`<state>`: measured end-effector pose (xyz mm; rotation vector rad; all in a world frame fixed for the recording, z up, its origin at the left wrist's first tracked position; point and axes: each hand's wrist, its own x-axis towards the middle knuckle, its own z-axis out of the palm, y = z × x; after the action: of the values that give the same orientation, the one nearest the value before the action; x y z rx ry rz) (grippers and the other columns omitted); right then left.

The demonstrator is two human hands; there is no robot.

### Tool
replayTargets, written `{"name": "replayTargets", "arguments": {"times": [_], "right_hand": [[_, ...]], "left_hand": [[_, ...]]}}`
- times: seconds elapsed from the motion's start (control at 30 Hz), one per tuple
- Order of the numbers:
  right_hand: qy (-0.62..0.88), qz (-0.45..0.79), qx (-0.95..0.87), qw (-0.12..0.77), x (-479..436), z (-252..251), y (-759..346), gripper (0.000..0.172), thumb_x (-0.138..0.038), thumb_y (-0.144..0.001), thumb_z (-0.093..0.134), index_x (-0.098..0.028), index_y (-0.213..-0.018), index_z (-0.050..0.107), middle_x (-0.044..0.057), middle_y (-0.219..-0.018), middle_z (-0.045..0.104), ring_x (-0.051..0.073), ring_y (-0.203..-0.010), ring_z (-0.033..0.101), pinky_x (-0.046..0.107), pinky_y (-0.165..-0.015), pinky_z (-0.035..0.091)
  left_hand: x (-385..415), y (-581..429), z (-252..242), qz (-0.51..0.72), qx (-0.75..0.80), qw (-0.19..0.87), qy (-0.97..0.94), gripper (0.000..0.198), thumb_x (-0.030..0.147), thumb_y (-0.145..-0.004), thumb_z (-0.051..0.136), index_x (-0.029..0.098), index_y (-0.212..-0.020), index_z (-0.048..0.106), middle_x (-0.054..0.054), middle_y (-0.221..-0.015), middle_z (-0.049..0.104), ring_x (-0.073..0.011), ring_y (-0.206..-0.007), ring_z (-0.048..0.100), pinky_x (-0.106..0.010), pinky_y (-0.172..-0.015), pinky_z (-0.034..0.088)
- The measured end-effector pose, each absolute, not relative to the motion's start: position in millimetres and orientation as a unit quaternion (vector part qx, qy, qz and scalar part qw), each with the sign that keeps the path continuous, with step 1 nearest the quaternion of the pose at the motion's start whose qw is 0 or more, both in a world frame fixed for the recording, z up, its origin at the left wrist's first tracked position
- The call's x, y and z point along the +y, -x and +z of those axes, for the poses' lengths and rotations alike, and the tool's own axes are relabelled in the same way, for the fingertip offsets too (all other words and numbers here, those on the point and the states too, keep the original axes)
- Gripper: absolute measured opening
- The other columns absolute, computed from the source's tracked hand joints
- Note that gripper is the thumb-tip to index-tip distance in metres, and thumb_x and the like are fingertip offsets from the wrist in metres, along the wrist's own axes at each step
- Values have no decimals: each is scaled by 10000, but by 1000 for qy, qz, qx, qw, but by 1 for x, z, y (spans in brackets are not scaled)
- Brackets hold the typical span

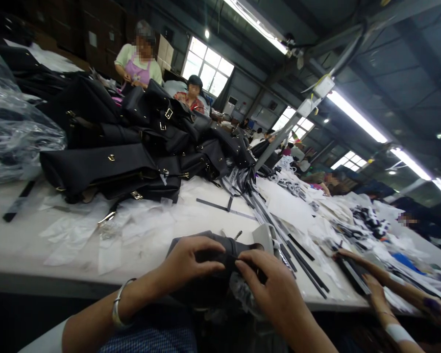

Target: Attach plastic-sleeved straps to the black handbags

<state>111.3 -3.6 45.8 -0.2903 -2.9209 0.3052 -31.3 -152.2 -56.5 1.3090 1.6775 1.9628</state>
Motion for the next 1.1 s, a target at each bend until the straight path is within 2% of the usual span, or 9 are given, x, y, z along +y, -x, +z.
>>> {"name": "replayTargets", "arguments": {"times": [0.17, 0.43, 0.7, 0.77, 0.93, 1.0, 1.1], "right_hand": [[141, 120, -980, 72, -5, 41, -103, 282, -436, -926, 517, -234, -810, 676, 10, -775, 708, 204, -756, 664, 298, -698, 474], [156, 130, -978, 56, -10, 37, -95, 272, -405, -902, 542, -208, -726, 611, -14, -658, 613, 168, -649, 577, 285, -633, 398], [98, 282, -950, -87, 1, 45, -87, 322, -410, -958, 501, -181, -785, 648, -21, -667, 591, 139, -648, 550, 246, -617, 408], [91, 259, -959, -74, -3, 43, -83, 294, -387, -959, 506, -189, -801, 656, -15, -697, 621, 150, -686, 577, 256, -652, 418], [84, 119, -989, 36, -11, 39, -82, 201, -322, -953, 507, -216, -851, 644, 17, -840, 676, 210, -851, 622, 326, -786, 427], [65, 88, -993, 45, -7, 43, -84, 157, -329, -945, 528, -234, -904, 646, 21, -900, 683, 220, -900, 625, 341, -828, 430], [54, 71, -996, 28, -1, 49, -87, 131, -311, -942, 538, -240, -894, 638, 18, -885, 670, 211, -868, 624, 330, -789, 446]], "left_hand": [[-150, 26, -64, 717, 544, 145, -410, 294, 299, -751, 815, 210, -1025, 759, -12, -1000, 778, -181, -939, 711, -237, -870, 516], [-149, 20, -63, 720, 556, 133, -394, 314, 267, -704, 852, 194, -996, 763, -17, -987, 782, -183, -930, 711, -234, -871, 514], [-152, 16, -63, 727, 528, 164, -407, 296, 289, -696, 857, 194, -962, 768, -14, -937, 782, -183, -889, 713, -234, -830, 516], [-151, 16, -63, 727, 526, 165, -410, 290, 279, -695, 858, 187, -955, 767, -17, -920, 780, -183, -868, 711, -235, -810, 517], [-149, 21, -60, 733, 546, 138, -382, 285, 236, -718, 839, 182, -984, 753, -27, -972, 772, -187, -915, 701, -250, -853, 511], [-150, 25, -60, 734, 550, 124, -378, 289, 244, -723, 835, 189, -994, 748, -22, -990, 768, -184, -932, 696, -252, -871, 507], [-150, 27, -59, 732, 548, 125, -385, 300, 266, -719, 840, 196, -996, 747, -15, -984, 766, -181, -928, 693, -253, -863, 508]]}}
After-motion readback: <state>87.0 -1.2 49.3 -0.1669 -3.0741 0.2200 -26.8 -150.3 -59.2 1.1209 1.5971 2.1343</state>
